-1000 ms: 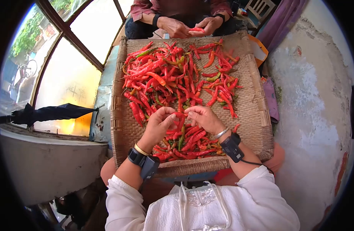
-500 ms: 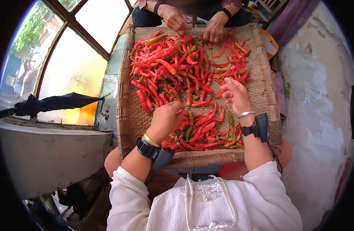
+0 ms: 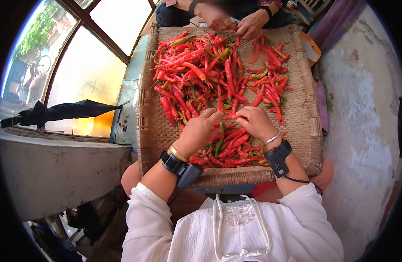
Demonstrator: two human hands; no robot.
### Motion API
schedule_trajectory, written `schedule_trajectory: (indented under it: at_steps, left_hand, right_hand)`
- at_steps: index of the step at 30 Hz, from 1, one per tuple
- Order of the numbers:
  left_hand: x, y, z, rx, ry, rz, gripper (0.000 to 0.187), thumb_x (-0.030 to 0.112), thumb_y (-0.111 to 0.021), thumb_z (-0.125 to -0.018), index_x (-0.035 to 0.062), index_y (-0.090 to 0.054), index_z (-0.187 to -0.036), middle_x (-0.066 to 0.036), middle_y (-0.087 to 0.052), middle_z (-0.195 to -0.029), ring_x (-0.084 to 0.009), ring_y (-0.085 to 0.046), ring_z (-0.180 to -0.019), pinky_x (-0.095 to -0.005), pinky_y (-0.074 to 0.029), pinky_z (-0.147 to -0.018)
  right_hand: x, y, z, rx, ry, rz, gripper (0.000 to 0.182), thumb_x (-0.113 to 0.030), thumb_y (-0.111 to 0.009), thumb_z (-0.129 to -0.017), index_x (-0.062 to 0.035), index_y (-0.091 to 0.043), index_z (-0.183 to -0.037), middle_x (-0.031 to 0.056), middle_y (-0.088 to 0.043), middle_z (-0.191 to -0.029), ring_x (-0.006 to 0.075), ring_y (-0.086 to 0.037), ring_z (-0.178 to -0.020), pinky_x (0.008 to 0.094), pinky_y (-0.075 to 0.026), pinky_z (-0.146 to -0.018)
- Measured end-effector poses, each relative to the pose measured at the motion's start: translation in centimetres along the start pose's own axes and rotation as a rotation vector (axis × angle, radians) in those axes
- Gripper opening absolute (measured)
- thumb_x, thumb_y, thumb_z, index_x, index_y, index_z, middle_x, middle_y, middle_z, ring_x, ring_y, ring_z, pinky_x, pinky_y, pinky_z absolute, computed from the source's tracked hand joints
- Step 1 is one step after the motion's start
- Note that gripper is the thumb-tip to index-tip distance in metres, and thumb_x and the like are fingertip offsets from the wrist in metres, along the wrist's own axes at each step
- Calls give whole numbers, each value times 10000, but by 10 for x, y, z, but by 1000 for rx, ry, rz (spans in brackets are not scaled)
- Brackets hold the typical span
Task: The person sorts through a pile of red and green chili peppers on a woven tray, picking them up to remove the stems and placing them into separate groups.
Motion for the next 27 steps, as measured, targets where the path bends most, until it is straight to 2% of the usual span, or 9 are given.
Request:
schedule_trajectory:
  at_steps: [4,10,12,16,18,20,21,23,27]
  left_hand:
    - [-13,-11,1,-275,41,-172,337,203,-593,-767,89,-562,-1083,-108,-582,-973,-286,-600,-799,-387,-491,-645]
    - [-43,40,3,97,426,-529,270,261,-613,-758,97,-577,-969,-92,-571,-883,-281,-585,-824,-384,-486,-664]
    - [-45,50,9,80,512,-526,298,273,-622,-745,91,-575,-976,-121,-551,-984,-316,-572,-867,-399,-486,-692]
    - [-52,44,13,86,527,-547,301,250,-639,-728,77,-571,-965,-151,-502,-1091,-354,-553,-900,-405,-484,-723]
    - [-59,35,14,89,480,-500,318,209,-658,-702,70,-571,-975,-172,-464,-1143,-367,-538,-900,-403,-469,-743]
    - [-68,30,14,49,453,-462,328,191,-665,-692,65,-573,-980,-165,-481,-1115,-364,-536,-891,-404,-460,-753]
    - [-71,26,14,11,425,-420,340,173,-672,-681,60,-574,-986,-159,-499,-1087,-361,-535,-881,-405,-450,-762]
    - [-71,18,12,-40,349,-380,339,166,-671,-680,56,-577,-987,-152,-514,-1052,-357,-532,-876,-408,-444,-765]
    - [-50,0,7,-141,123,-341,301,163,-669,-683,33,-586,-941,-137,-555,-911,-316,-532,-860,-398,-441,-760]
  right_hand:
    - [-16,11,-4,12,72,-268,148,-113,-607,-745,-23,-625,-862,109,-598,-727,250,-574,-658,348,-456,-609]
    - [47,44,0,322,-455,-911,238,-169,-582,-844,0,-595,-1011,4,-593,-728,58,-533,-541,178,-408,-463]
    - [60,47,2,674,-524,-1160,270,-168,-582,-844,6,-569,-1051,9,-587,-739,51,-541,-551,180,-425,-469]
    - [61,28,5,646,-638,-1101,277,-156,-587,-837,-6,-565,-1070,22,-592,-782,68,-567,-574,193,-450,-477]
    - [34,9,-1,-58,-465,-648,313,-161,-589,-828,-12,-555,-1101,41,-595,-800,88,-588,-603,214,-468,-490]
    - [7,-12,5,-537,-307,-618,351,-179,-591,-818,-13,-545,-1124,64,-599,-813,100,-593,-601,224,-473,-490]
    - [-3,-17,8,-535,-307,-624,351,-179,-591,-818,-13,-545,-1124,64,-599,-813,100,-593,-601,224,-473,-490]
    - [-20,-35,25,-986,-364,-531,383,-198,-594,-807,3,-538,-1129,85,-610,-812,136,-609,-675,257,-487,-567]
    - [-6,-43,20,-818,-188,-349,431,-195,-601,-775,-6,-523,-1155,124,-622,-881,221,-593,-828,317,-463,-751]
Point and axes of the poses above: each hand's wrist, its own z-axis away from the middle knuckle, its own y-axis out of the back of the hand, x = y × z, the point moved 4 cm from there along -z, towards the middle knuckle
